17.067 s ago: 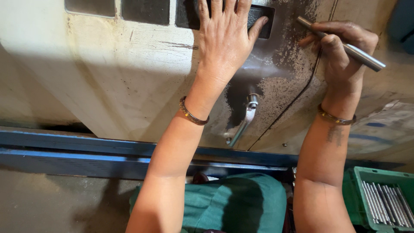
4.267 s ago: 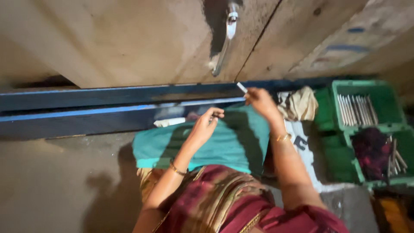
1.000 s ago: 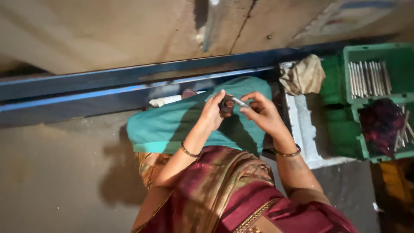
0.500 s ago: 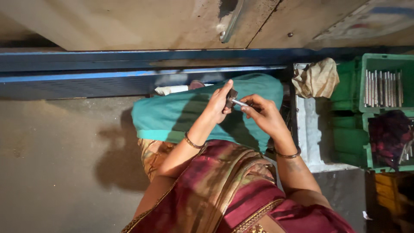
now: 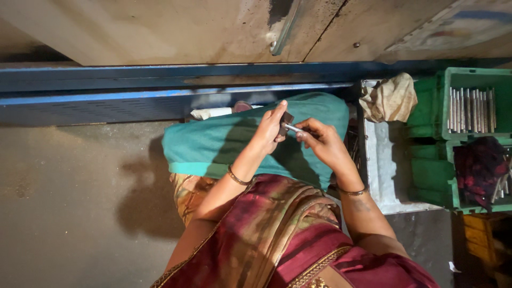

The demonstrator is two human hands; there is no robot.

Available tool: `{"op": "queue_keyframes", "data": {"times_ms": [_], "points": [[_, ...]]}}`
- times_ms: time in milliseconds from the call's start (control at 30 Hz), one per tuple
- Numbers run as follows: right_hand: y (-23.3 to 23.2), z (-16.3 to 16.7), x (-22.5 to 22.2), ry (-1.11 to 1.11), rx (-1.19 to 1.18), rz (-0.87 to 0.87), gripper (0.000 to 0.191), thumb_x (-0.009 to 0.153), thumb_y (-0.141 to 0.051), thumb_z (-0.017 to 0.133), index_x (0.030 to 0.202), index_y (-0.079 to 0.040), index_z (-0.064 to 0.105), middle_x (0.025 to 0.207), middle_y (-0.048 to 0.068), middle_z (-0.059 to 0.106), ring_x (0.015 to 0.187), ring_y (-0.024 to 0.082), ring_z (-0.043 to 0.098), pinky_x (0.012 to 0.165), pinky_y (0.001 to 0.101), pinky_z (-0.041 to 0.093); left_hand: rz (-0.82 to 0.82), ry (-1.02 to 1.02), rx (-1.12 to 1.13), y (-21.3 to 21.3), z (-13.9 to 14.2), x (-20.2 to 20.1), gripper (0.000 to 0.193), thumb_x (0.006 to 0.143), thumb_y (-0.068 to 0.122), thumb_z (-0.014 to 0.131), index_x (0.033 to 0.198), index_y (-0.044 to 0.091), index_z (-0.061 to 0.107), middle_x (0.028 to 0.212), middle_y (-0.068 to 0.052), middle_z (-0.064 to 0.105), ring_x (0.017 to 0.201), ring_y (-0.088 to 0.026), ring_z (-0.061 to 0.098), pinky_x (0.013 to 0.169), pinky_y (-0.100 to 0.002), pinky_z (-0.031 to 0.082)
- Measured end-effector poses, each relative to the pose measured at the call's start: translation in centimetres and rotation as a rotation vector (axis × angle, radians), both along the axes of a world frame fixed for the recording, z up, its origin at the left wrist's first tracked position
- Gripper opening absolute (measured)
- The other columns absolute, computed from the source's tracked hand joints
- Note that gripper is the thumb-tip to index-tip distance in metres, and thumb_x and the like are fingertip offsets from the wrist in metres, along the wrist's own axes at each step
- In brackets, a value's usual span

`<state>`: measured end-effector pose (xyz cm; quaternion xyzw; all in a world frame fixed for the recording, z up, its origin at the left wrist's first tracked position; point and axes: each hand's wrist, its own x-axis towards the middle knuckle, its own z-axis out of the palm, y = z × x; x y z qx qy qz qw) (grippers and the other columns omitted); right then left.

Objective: The person sits on the floor and repeatedly picks up metal rods from a green crate, wipes each rod with a cloth, and places it back. The person also wipes a nearby metal surface and handles a small cylindrical component.

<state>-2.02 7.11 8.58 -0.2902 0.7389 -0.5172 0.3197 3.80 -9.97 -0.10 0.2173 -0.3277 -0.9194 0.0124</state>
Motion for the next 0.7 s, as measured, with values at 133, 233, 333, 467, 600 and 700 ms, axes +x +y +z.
{"op": "queue_keyframes", "data": {"times_ms": [133, 233, 333, 467, 600, 700], "points": [[1.8, 1.2, -0.5, -0.727, -0.507, 0.169, 0.015, 0.099, -0.011, 0.067, 0.107, 0.001, 0.068, 0.081, 0.006, 0.068, 0.06, 0.012, 0.059, 0.053, 0.0234, 0.045, 0.021, -0.112, -0.019, -0.7, -1.4, -0.8, 0.05, 0.101, 0.05, 0.057, 0.073, 0.009, 0.056, 0.053, 0.004, 0.039, 0.036, -0.007, 0.03, 0.034, -0.025, 0.024], [2.1, 1.7, -0.9, -0.433, -0.224, 0.153, 0.017, 0.105, -0.013, 0.061, 0.112, 0.0, 0.068, 0.08, 0.008, 0.068, 0.067, 0.009, 0.056, 0.06, 0.0229, 0.043, 0.026, -0.096, 0.04, -1.1, -1.7, -1.0, 0.049, 0.1, 0.05, 0.06, 0.072, 0.011, 0.052, 0.053, 0.003, 0.039, 0.036, -0.009, 0.033, 0.035, -0.026, 0.025], [0.8, 1.0, -0.7, -0.288, -0.155, 0.051, 0.02, 0.095, -0.007, 0.068, 0.114, -0.003, 0.061, 0.085, 0.004, 0.064, 0.074, 0.009, 0.06, 0.068, 0.024, 0.05, 0.012, -0.139, 0.056, -1.0, -1.5, -0.8, 0.046, 0.101, 0.048, 0.061, 0.074, 0.012, 0.052, 0.056, 0.003, 0.042, 0.041, -0.009, 0.037, 0.037, -0.025, 0.026], [-0.7, 0.0, -0.1, 0.02, -0.081, 0.06, 0.017, 0.097, -0.01, 0.068, 0.106, 0.0, 0.058, 0.085, 0.006, 0.069, 0.075, 0.009, 0.063, 0.065, 0.0243, 0.051, -0.016, -0.097, 0.067, -1.0, -1.2, -0.5, 0.045, 0.099, 0.049, 0.061, 0.073, 0.013, 0.052, 0.056, 0.003, 0.043, 0.038, -0.007, 0.033, 0.034, -0.024, 0.023], [-1.1, 0.2, 0.0, -0.027, -0.024, 0.021, 0.013, 0.101, -0.012, 0.064, 0.104, 0.0, 0.065, 0.084, 0.006, 0.073, 0.068, 0.009, 0.061, 0.062, 0.0246, 0.05, -0.052, -0.069, 0.085, -0.8, -1.0, -0.5, 0.047, 0.1, 0.05, 0.061, 0.072, 0.013, 0.053, 0.056, 0.005, 0.042, 0.038, -0.005, 0.031, 0.034, -0.022, 0.023], [-1.3, 0.7, -0.1, 0.039, 0.065, 0.023, 0.015, 0.101, -0.015, 0.062, 0.101, -0.001, 0.068, 0.08, 0.004, 0.073, 0.063, 0.008, 0.059, 0.058, 0.025, 0.049, -0.022, -0.041, 0.082, -0.5, -0.8, -0.6, 0.044, 0.1, 0.048, 0.062, 0.075, 0.013, 0.054, 0.058, 0.004, 0.045, 0.039, -0.006, 0.034, 0.033, -0.023, 0.023]]}}
